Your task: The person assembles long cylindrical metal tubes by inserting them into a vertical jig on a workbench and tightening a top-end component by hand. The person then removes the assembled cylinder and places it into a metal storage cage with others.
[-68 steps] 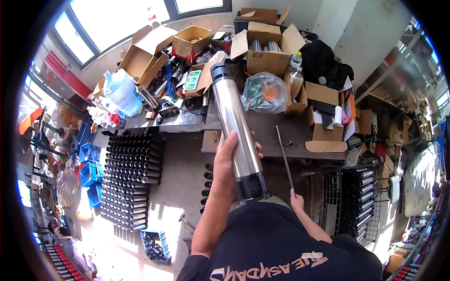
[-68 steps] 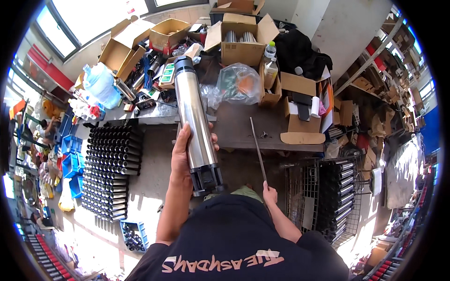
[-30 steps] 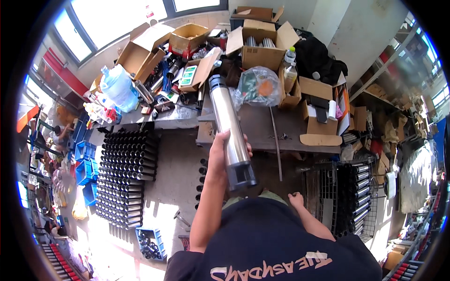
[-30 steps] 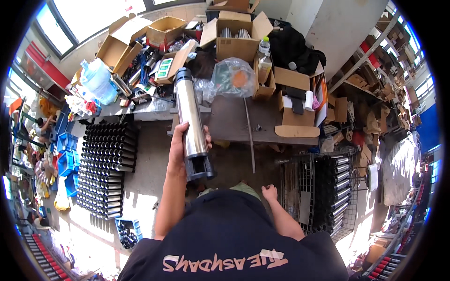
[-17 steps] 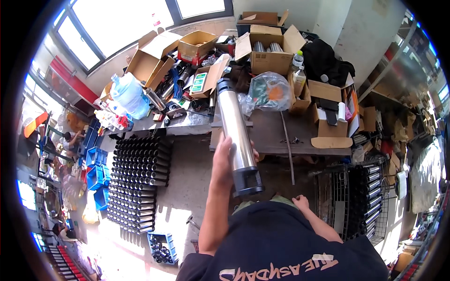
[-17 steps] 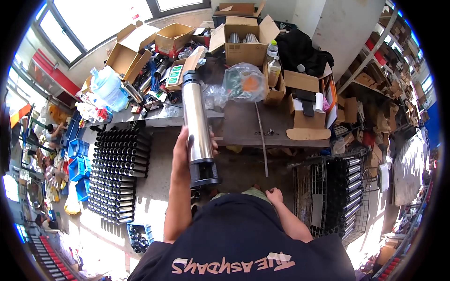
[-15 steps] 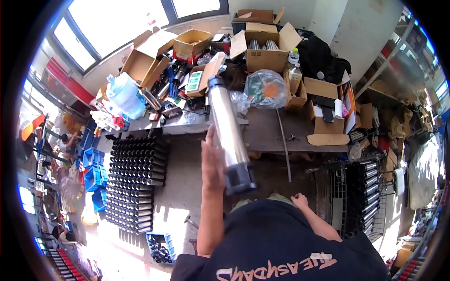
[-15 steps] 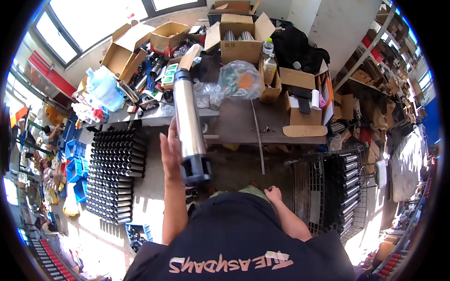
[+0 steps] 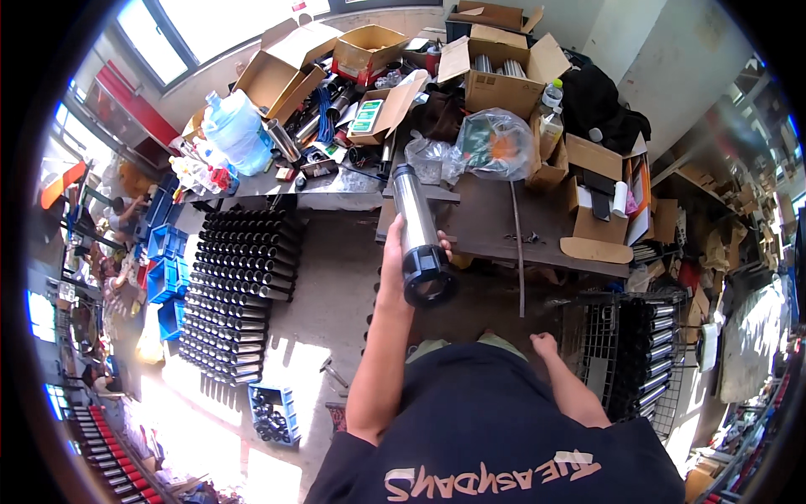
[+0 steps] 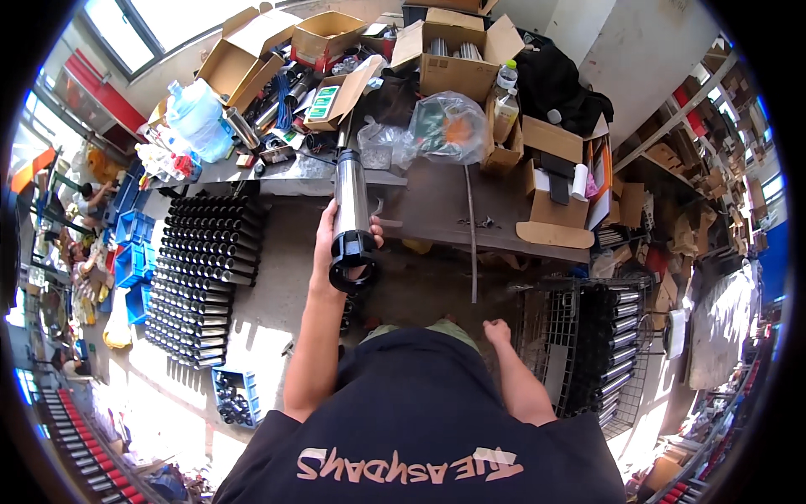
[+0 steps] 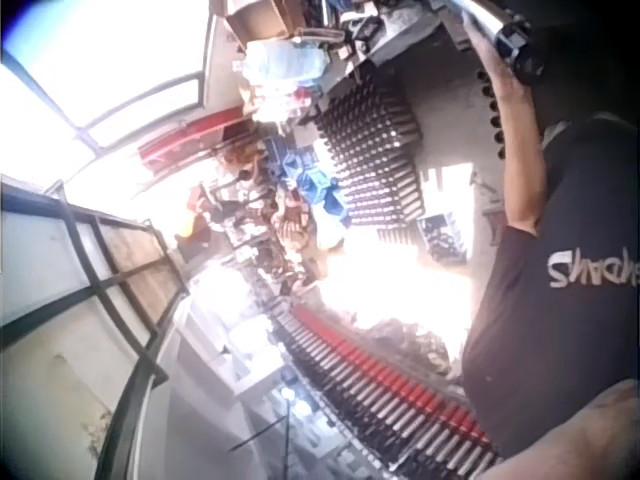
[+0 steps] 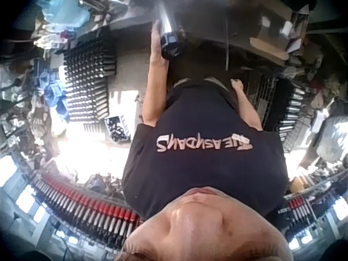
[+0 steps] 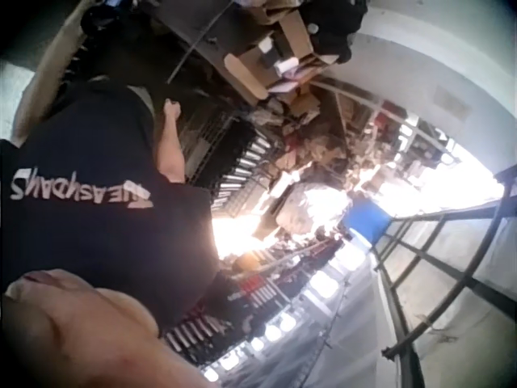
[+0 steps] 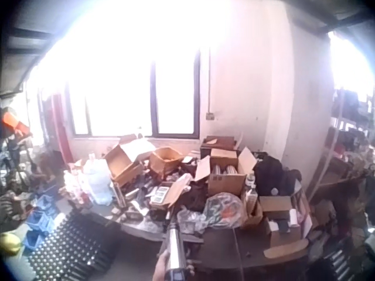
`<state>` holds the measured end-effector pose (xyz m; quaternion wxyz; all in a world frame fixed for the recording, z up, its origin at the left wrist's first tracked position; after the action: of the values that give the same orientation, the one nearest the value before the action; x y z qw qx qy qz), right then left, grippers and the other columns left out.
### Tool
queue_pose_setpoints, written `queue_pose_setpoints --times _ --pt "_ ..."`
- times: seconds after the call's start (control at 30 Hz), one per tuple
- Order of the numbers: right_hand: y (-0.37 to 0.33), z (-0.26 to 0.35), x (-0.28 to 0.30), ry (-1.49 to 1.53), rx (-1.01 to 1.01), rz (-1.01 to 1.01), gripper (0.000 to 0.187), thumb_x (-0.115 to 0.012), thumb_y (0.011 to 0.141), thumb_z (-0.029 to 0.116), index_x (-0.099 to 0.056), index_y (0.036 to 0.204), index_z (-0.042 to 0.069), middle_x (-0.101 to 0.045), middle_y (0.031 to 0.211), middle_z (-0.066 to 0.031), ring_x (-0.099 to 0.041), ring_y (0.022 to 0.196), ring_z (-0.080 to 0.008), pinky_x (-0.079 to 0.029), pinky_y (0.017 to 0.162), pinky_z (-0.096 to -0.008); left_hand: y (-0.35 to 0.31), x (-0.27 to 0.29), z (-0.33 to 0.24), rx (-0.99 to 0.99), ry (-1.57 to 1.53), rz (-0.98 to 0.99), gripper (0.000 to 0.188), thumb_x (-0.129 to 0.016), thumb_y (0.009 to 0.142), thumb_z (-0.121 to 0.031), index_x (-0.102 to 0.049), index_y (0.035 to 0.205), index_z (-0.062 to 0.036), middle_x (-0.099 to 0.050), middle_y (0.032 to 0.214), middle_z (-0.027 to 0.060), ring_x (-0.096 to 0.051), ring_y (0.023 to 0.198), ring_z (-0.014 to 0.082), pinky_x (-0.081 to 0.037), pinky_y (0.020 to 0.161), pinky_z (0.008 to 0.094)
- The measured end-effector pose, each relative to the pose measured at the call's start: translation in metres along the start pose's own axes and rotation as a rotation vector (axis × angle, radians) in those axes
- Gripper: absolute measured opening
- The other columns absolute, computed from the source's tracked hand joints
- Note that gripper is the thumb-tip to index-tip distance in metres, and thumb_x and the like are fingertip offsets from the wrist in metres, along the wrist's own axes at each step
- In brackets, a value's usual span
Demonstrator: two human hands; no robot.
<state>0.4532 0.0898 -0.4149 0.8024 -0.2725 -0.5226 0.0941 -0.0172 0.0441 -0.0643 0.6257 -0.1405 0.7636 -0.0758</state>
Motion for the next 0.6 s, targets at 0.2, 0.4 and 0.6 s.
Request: queue_pose_setpoints --times 0.2,0.4,0.6 --pt "0.025 0.102 0.019 0.086 0.193 -0.131 0.047 -0.072 0.08 0.04 -0.068 0.106 0.002 -0.071 0.107 -0.0179 -0.066 0.107 -0.0344 -0.051 0.094 -0.0425 -0.008 -0.022 0.004 -0.051 -0.128 0.08 0.064 -0.051 0.098 -0.049 -0.037 0.123 0.0087 -0.052 0.105 0.0191 -0.058 0.086 0.0268 -0.056 0.076 0.0384" --pt "0.009 0.164 0.025 0.014 0.207 -0.096 0.066 -0.073 0.08 0.04 -0.055 0.131 0.001 -0.054 0.132 -0.0225 -0.053 0.125 -0.0379 -0.045 0.104 -0.0454 -0.009 -0.026 0.008 -0.048 -0.165 0.08 0.064 -0.052 0.097 -0.053 -0.042 0.118 0.0063 -0.054 0.101 0.0177 -0.059 0.086 0.0266 -0.057 0.075 0.0378" --pt "0.001 0.169 0.031 0.028 0.158 -0.059 0.076 -0.073 0.081 0.045 -0.05 0.138 0.001 -0.048 0.139 -0.0233 -0.05 0.128 -0.0389 -0.043 0.107 -0.0462 -0.012 -0.022 0.007 -0.016 -0.049 0.034 0.064 -0.05 0.098 -0.05 -0.04 0.121 0.0088 -0.055 0.1 0.0192 -0.06 0.085 0.0268 -0.057 0.077 0.0392"
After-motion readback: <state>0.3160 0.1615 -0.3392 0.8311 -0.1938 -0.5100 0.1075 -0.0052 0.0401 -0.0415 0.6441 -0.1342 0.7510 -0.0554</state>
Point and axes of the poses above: each hand's wrist, its own y-axis towards the middle knuckle, its own x-axis out of the back of the hand, z = x × y, the point moved 7 cm from there along y, towards the middle knuckle
